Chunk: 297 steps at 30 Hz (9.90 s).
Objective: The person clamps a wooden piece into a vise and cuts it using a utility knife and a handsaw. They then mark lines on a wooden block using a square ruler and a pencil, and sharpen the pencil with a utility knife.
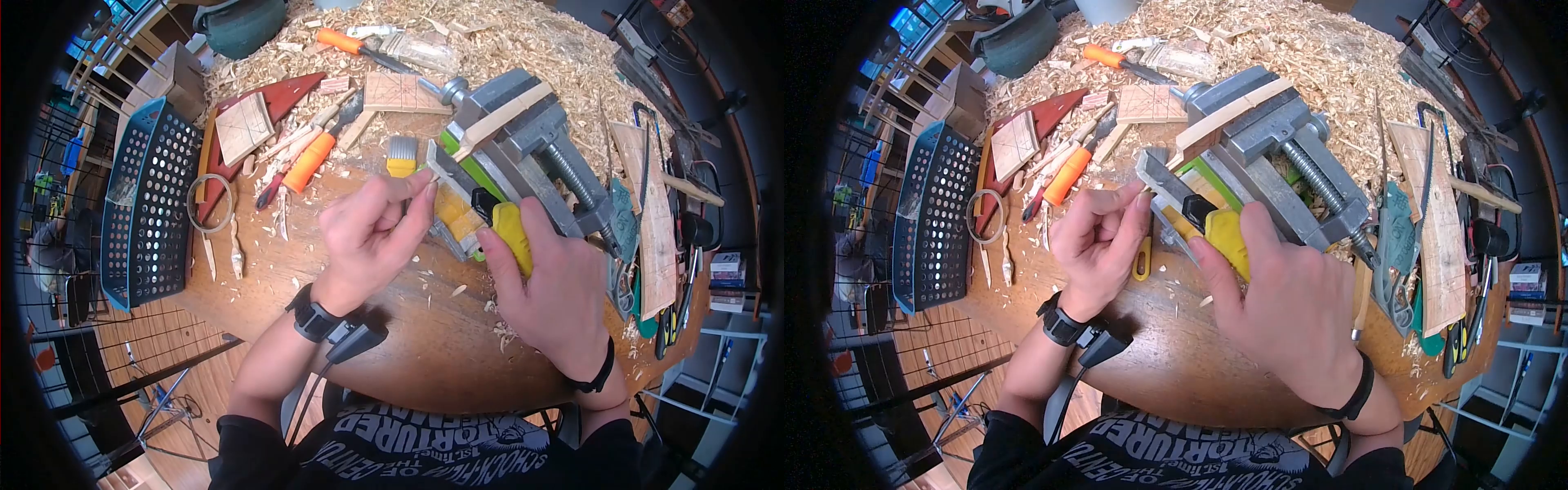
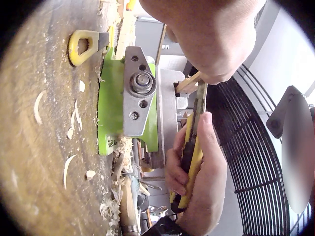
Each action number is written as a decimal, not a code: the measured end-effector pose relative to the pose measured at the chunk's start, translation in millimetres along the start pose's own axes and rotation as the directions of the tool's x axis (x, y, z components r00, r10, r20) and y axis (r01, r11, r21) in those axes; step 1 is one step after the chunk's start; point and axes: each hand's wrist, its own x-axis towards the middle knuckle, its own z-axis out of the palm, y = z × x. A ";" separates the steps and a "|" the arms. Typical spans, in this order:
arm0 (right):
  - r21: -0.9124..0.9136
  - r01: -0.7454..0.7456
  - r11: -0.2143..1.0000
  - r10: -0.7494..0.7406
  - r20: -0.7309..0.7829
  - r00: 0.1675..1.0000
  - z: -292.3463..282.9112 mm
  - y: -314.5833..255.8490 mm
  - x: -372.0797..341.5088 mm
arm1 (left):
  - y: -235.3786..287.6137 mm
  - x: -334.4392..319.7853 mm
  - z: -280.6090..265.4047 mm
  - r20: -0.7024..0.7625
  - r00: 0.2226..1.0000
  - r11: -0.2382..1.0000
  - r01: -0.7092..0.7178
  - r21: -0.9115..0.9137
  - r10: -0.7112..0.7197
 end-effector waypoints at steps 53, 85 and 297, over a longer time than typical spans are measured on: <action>0.241 0.214 0.947 -0.152 -0.252 0.956 0.0 -22.1 29.5 | -0.8 0.4 0.7 -0.021 1.000 0.998 -0.017 -0.061 0.015; 0.386 -0.162 0.908 0.100 0.174 0.980 -16.2 -3.1 -10.3 | 3.9 1.9 0.4 -0.032 0.999 0.998 0.008 -0.069 -0.010; -0.158 -0.044 0.986 0.062 0.113 0.992 -29.2 -19.8 12.4 | -2.0 -2.9 6.4 0.044 0.993 0.959 0.115 -0.260 -0.107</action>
